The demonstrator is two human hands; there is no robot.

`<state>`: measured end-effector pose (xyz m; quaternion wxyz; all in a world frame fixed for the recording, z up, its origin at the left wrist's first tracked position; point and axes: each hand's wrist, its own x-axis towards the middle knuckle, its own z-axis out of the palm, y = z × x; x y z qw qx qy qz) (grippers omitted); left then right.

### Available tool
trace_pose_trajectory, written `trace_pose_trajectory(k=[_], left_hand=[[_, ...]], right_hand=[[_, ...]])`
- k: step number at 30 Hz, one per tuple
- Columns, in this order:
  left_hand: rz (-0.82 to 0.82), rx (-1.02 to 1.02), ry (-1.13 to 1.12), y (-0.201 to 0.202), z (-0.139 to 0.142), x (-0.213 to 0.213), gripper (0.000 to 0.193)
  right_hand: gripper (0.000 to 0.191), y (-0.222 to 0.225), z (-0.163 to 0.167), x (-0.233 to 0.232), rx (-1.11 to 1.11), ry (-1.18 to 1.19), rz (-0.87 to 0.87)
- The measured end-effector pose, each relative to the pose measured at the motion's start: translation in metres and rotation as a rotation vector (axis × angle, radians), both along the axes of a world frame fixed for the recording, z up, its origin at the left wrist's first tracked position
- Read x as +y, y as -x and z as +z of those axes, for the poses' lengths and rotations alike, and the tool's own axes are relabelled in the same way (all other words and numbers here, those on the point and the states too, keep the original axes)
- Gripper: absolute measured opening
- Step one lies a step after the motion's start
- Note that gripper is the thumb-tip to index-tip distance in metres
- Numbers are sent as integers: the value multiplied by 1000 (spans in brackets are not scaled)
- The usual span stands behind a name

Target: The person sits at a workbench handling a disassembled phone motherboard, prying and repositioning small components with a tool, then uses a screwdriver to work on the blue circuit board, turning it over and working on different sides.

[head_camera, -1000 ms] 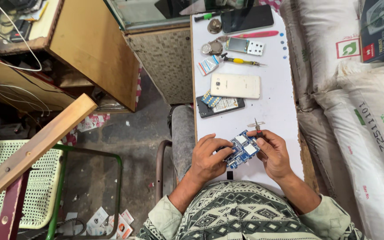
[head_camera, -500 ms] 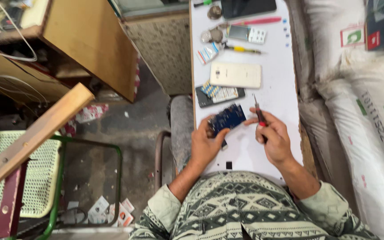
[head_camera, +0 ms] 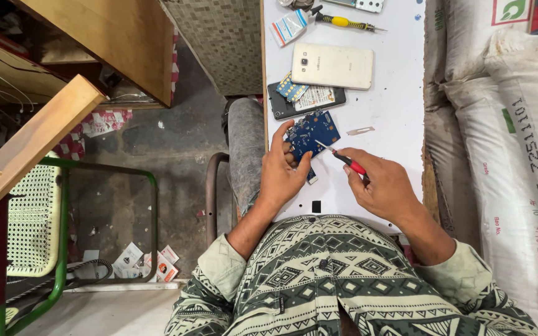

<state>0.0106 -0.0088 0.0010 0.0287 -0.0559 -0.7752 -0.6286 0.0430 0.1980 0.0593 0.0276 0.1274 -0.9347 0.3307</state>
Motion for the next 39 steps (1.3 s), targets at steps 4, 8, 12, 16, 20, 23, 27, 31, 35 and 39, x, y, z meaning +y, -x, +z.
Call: trace_pose_trajectory(k=[4, 8, 12, 16, 20, 23, 27, 31, 35, 39], left_hand=[[-36, 1, -46, 1, 0, 1, 72], [-56, -44, -64, 0, 1, 2, 73], [-80, -63, -38, 1, 3, 2, 71], [-86, -60, -15, 1, 5, 3, 71], [-91, -57, -6, 1, 4, 3, 72], [-82, -60, -18, 1, 2, 2, 76], [-86, -93, -57, 3, -2, 2, 74], [-106, -68, -85, 4, -3, 2, 68], [-99, -93, -45, 4, -2, 3, 68], [-106, -103, -37, 2, 0, 4, 67]], right_hand=[[35, 1, 0, -2, 78, -3, 39], [35, 3, -4, -4, 112, 3, 47], [35, 4, -5, -3, 118, 2, 40], [35, 4, -6, -1, 128, 5, 41], [35, 4, -7, 0, 128, -16, 41], [33, 5, -3, -1, 138, -41, 54], [30, 12, 12, -2, 160, -113, 113], [27, 28, 33, -3, 77, -239, 178], [27, 42, 53, -7, -10, -372, 248], [24, 54, 68, -13, -69, -485, 287]])
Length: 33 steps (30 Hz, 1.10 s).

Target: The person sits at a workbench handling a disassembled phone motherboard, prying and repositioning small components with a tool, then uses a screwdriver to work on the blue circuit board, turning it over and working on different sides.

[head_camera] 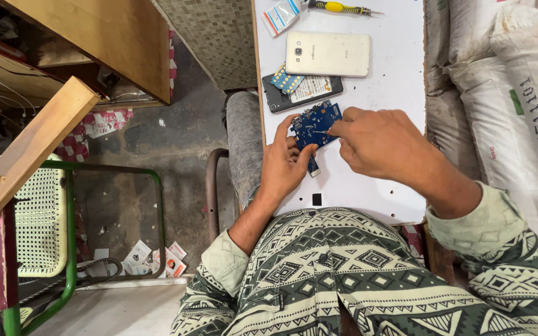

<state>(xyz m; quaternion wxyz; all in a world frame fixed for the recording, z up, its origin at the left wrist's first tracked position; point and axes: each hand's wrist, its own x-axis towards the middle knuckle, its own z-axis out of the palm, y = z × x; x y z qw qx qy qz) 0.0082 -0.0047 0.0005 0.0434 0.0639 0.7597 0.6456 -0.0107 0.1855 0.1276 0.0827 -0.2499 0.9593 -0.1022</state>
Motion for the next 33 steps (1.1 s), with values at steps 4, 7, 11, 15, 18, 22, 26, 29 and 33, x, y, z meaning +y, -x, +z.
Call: trace_pose_trajectory(k=[4, 7, 11, 15, 18, 22, 26, 29, 33], left_hand=[[-14, 9, 32, 1, 1, 0, 68], [-7, -1, 37, 2, 1, 0, 69], [-6, 15, 41, 2, 1, 0, 68], [-11, 17, 57, 2, 0, 0, 69], [-13, 6, 47, 2, 0, 0, 70], [-17, 23, 22, 3, -3, 0, 70], [-16, -1, 15, 3, -6, 0, 70], [-15, -3, -30, 4, -10, 1, 70], [-19, 9, -12, 6, -14, 0, 68]], right_hand=[[21, 13, 8, -3, -16, -62, 48], [21, 21, 9, -3, -30, -95, 71], [23, 28, 8, -2, -63, -100, 87], [24, 38, 8, 2, -82, -76, 114], [25, 45, 8, 4, -110, -94, 119], [25, 54, 10, 5, -158, -104, 112], [24, 64, 12, 2, -226, -90, 117], [22, 69, 10, 0, -218, -103, 149], [16, 64, 2, -3, -189, -147, 155]])
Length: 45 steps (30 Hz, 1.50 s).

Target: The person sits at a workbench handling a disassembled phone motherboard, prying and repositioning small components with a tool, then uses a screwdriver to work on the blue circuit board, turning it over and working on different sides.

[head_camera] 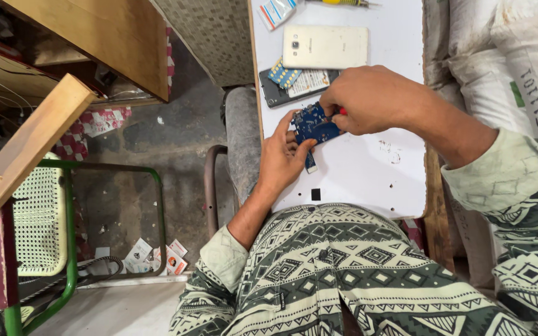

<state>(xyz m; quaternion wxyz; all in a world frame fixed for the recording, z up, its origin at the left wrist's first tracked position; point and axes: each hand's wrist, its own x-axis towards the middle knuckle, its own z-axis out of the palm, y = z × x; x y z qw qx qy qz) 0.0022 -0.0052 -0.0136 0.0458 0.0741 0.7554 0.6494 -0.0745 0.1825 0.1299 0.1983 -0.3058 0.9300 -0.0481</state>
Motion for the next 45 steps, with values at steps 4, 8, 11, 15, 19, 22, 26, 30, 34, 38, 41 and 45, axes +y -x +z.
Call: trace_pose_trajectory(k=[4, 8, 11, 15, 19, 22, 26, 30, 34, 38, 41, 45], left_hand=[[-9, -11, -7, 0, -2, -2, 66], [-8, 17, -25, 2, -2, -1, 66], [-2, -7, -9, 1, -2, -2, 67], [4, -20, -18, 1, 0, -2, 70], [2, -12, 24, 0, 2, -1, 68], [5, -2, 12, 0, 3, -1, 69], [6, -24, -3, 1, 4, 0, 70], [5, -22, 19, 1, 7, 0, 70], [13, -39, 33, 0, 8, -1, 71], [11, -43, 37, 0, 7, 0, 73], [26, -34, 52, 1, 6, -1, 74], [47, -23, 74, 5, 5, 1, 74]], right_hand=[[15, -11, -11, -2, 54, -8, -30], [15, -20, -18, -2, 122, 64, -10], [15, -28, -21, -2, 141, 59, -31], [15, -40, -24, -1, 181, 82, -60], [15, -52, -26, 0, 223, 81, -92], [14, -59, -29, -2, 219, 79, -117], [13, -66, -31, -3, 271, 131, -118], [13, -67, -33, -4, 271, 151, -135], [13, -66, -34, -6, 264, 117, -134], [16, -69, -35, -10, 285, 122, -138], [17, -71, -35, -12, 289, 94, -139], [15, -73, -35, -9, 293, 139, -163]])
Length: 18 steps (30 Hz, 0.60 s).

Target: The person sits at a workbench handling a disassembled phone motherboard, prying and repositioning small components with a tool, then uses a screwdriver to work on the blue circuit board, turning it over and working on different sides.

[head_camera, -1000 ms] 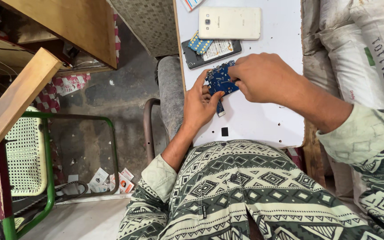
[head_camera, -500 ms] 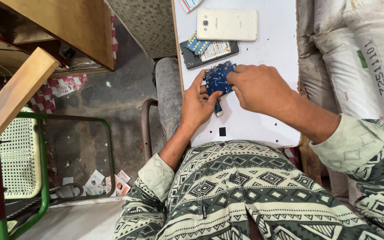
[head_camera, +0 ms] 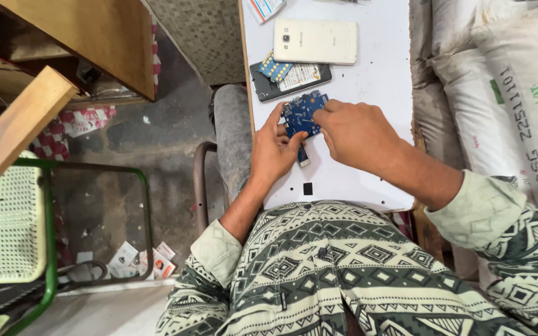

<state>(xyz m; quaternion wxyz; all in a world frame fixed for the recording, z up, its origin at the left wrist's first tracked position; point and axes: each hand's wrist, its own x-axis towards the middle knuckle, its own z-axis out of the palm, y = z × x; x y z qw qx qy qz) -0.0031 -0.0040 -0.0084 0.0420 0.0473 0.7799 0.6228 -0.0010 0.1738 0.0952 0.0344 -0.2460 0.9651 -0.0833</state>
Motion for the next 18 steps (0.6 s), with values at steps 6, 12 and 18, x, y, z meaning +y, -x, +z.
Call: trace_pose_trajectory(k=[6, 12, 18], left_hand=[[-5, -48, -132, -4, 4, -1, 68], [-5, -47, -109, -5, 9, 0, 66], [-11, -56, -79, -5, 11, 0, 65]], right_hand=[[17, -1, 1, 6, -16, 105, -36], [18, -10, -3, 11, 36, 173, -71], [19, -22, -4, 8, 141, 138, -49]])
